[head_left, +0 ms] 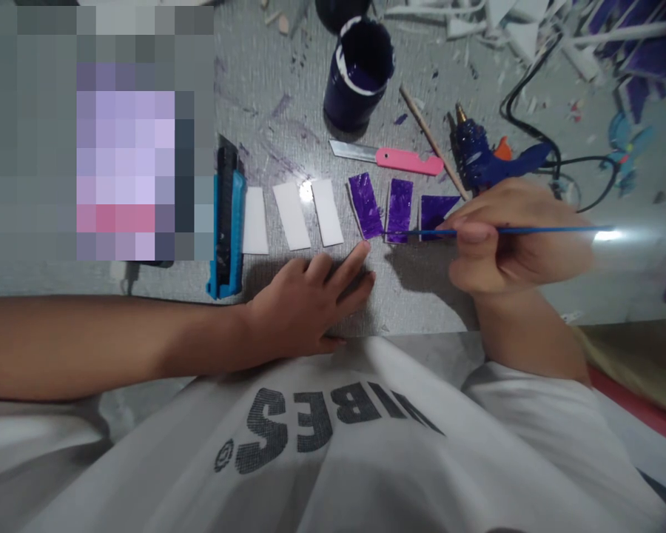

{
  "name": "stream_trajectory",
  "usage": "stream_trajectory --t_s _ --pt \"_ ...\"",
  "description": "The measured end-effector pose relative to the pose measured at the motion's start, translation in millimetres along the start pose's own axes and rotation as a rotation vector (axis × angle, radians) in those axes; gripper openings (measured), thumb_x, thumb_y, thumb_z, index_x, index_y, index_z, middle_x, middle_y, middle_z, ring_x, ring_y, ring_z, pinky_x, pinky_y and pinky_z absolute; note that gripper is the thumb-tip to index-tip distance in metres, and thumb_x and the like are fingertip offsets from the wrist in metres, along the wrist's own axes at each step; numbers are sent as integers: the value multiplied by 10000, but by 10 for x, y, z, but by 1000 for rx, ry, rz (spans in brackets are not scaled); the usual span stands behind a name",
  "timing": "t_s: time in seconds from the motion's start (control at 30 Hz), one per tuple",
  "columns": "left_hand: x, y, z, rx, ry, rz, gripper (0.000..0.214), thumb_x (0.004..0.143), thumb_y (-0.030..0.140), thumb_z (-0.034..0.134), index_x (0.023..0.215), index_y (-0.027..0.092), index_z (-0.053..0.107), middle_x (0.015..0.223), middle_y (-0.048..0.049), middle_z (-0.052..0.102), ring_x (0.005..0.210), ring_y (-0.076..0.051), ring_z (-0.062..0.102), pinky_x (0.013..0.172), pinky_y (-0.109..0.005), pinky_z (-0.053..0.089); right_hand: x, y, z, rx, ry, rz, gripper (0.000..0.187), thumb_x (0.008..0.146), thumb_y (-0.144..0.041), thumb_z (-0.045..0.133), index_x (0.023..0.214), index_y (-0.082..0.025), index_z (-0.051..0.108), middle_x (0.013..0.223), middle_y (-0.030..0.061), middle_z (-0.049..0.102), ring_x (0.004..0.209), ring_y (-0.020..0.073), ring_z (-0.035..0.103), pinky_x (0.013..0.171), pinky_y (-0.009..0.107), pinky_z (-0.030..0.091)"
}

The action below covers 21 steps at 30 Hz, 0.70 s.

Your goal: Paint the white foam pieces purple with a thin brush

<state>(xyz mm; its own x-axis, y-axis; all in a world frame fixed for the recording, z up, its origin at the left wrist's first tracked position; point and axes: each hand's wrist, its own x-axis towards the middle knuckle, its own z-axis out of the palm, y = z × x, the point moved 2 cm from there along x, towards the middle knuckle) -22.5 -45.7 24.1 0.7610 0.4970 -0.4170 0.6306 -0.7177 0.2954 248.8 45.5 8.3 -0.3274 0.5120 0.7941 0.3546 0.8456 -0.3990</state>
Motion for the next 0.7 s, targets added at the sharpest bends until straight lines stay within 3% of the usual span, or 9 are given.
stream_trajectory --t_s 0.07,0.23,0.4,0.7 --pt "-2 2 2 0 -2 1 1032 1117 656 822 1997 313 407 2116 -204 224 1407 -457 678 907 -505 589 55 -9 61 0 -12 -8 121 1083 -396 868 986 -336 827 769 -63 808 615 198 748 570 404 491" --pt "-13 9 9 19 0 10 1017 1152 655 782 2005 279 376 2122 -221 180 1423 -453 678 918 -485 588 161 -50 112 -36 -30 -15 280 1163 -402 747 897 -317 760 703 -58 788 538 193 732 500 404 470" --pt "-16 5 22 31 17 5 1020 1145 668 789 2000 278 390 2119 -217 197 1409 -451 684 911 -471 587 142 15 126 -16 5 -103 266 1147 -346 760 890 -282 739 680 -75 772 499 155 711 480 342 473" --pt "-12 -1 51 40 32 15 1031 1140 708 790 1993 282 396 2114 -233 204 1383 -436 676 901 -474 575 182 -113 74 -30 -97 63 355 1196 -444 725 860 -330 746 728 -51 812 571 222 779 511 425 551"
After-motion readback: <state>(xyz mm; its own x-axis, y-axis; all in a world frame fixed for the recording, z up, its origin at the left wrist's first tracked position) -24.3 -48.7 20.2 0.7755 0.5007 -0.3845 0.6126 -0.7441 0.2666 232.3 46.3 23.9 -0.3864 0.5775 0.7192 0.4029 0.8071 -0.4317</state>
